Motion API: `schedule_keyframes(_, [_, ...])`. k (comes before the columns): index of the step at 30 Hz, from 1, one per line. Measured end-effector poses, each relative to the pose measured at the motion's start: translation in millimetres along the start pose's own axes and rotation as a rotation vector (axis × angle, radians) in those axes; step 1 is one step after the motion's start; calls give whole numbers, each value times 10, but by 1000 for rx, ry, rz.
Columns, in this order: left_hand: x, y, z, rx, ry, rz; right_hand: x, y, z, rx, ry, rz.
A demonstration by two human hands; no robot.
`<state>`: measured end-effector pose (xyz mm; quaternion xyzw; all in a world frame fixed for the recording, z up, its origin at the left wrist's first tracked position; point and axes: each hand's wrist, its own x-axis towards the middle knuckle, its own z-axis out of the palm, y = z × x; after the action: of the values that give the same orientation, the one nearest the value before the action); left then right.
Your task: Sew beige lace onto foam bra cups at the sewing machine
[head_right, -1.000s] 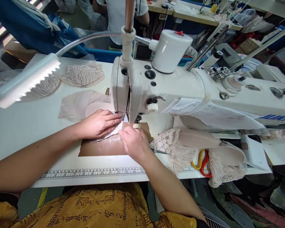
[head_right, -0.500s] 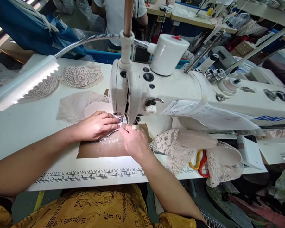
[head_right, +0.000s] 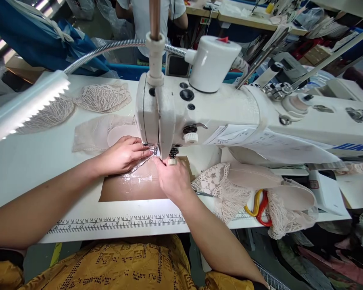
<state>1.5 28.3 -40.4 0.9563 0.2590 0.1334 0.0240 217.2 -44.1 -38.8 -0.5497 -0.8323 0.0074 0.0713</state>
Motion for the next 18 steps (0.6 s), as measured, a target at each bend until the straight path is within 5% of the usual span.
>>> schedule_keyframes(11, [6, 49, -58, 69, -17, -56, 5, 16, -24, 23, 2, -10])
schedule_keyframes(18, [-58, 272, -358, 15, -221, -156, -9, 64, -24, 19, 68, 5])
